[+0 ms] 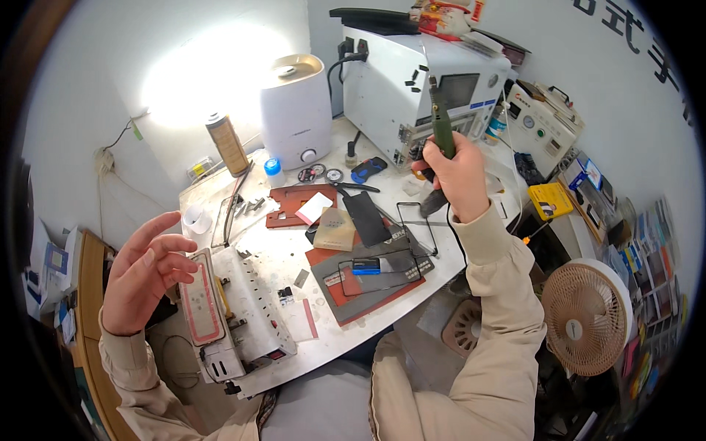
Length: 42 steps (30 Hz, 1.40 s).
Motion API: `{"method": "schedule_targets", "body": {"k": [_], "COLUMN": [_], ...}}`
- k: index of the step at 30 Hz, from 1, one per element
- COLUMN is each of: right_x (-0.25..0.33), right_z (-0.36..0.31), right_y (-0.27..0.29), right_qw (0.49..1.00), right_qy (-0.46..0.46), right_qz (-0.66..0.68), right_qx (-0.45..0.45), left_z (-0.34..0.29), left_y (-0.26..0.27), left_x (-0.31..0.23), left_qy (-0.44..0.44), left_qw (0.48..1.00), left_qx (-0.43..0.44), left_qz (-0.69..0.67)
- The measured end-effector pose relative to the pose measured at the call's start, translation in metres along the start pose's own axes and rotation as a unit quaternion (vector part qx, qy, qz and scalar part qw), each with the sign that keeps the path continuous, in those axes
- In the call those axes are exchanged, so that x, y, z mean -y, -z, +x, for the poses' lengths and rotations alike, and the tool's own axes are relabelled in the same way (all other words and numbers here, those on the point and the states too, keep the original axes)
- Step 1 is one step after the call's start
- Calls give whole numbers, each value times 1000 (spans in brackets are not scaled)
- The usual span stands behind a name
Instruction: The person uses a soldering iron to apply solder to multiple contact points on a rectangular electronic component mounted in a metal jig. They repeatedly dip the soldering iron tip into a small container of flux or solder and then apply it to the component's surface, working methodically across the grid of points.
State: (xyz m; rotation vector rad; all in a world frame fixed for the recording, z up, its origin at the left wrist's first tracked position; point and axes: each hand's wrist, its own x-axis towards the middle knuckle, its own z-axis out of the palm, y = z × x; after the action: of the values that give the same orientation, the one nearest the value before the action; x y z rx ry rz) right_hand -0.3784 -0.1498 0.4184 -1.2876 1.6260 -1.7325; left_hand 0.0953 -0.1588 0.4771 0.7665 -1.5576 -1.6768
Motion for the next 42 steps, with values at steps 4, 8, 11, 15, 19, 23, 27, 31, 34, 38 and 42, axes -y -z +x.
{"method": "schedule_targets", "body": {"k": [4, 8, 11, 15, 19, 23, 27, 31, 34, 38, 42], "right_x": [-11, -32, -58, -59, -9, 38, 52, 56, 64, 62, 59], "right_z": [16, 25, 35, 16, -40, -77, -87, -93, -93, -84, -71], "right_y": [-27, -51, -57, -50, -69, -96, -113, -125, -130, -124, -116], "right_qw": [999, 998, 994, 970, 936, 888, 862, 852, 840, 847, 895], "right_qy": [-2, 34, 24, 38, 90, 100, 107, 155, 156, 141, 36], "right_qz": [-3, -8, -107, -220, -221, -188, -150, -131, -134, -127, -127], "right_qx": [35, 47, 26, 92, 259, 408, 472, 483, 502, 497, 427], "left_z": [-16, -24, -23, -13, 6, 30, 22, 4, -7, -21, 5], "left_y": [27, 40, 44, 41, 35, 2, 18, 27, 39, 99, 152], "left_x": [8, 15, 17, 19, 33, 33, 44, 46, 47, 46, 72], "left_qy": [12, 21, 29, 33, -65, -286, -369, -391, -401, -359, -216], "left_qw": [999, 999, 998, 997, 969, 797, 695, 674, 646, 651, 755], "left_qx": [-30, -48, -50, -70, -88, -84, -33, -68, -81, -285, -296], "left_qz": [-2, 4, 7, 17, 223, 525, 616, 623, 645, 605, 543]}}
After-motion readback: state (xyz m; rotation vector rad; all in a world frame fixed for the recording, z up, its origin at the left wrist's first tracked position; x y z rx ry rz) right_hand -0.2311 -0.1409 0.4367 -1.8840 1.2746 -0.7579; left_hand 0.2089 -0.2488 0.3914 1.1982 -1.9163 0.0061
